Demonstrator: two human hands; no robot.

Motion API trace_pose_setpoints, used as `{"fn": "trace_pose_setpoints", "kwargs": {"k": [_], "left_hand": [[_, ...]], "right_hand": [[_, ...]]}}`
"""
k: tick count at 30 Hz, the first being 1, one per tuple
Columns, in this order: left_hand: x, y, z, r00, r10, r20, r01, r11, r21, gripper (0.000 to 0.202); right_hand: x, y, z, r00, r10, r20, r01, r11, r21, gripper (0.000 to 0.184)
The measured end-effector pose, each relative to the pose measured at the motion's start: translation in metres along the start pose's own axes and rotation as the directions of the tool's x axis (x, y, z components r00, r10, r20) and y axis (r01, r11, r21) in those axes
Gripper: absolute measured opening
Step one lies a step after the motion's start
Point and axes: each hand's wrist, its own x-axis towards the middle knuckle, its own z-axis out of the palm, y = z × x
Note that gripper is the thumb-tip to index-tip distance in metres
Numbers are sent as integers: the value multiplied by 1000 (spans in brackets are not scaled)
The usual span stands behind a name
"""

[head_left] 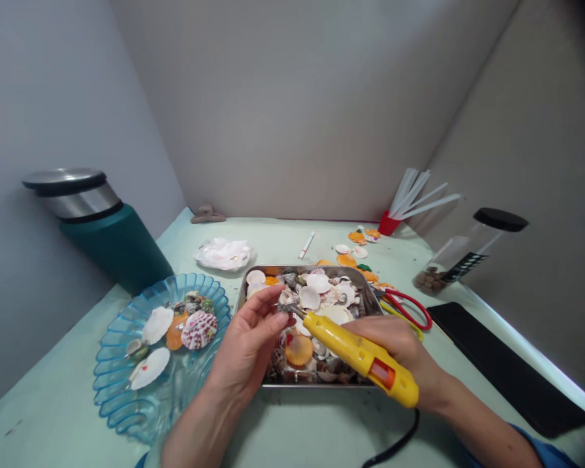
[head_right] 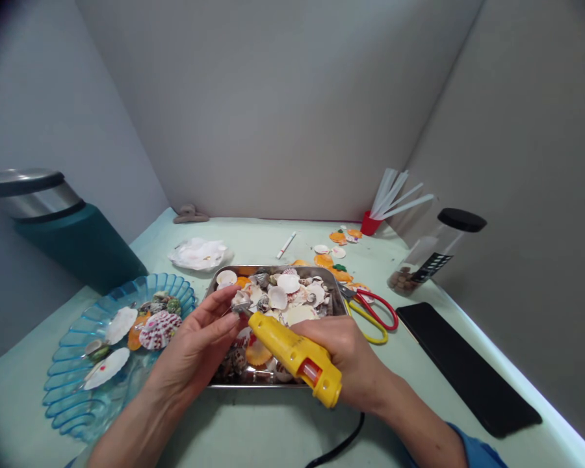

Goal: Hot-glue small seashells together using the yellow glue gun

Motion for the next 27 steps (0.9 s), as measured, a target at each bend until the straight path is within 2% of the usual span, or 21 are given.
{"fn": "trace_pose_setpoints", "kwargs": {"k": [6,27], "left_hand": [[2,-1,0,1000,4,18,-4,1000,4,35],[0,2,3,1000,-10,-22,9,1000,-20,34]], "right_hand": [[1,1,0,1000,3,-7,-3,1000,2,40],[-1,3,1,1000,-16,-5,16,1000,1,29]]}}
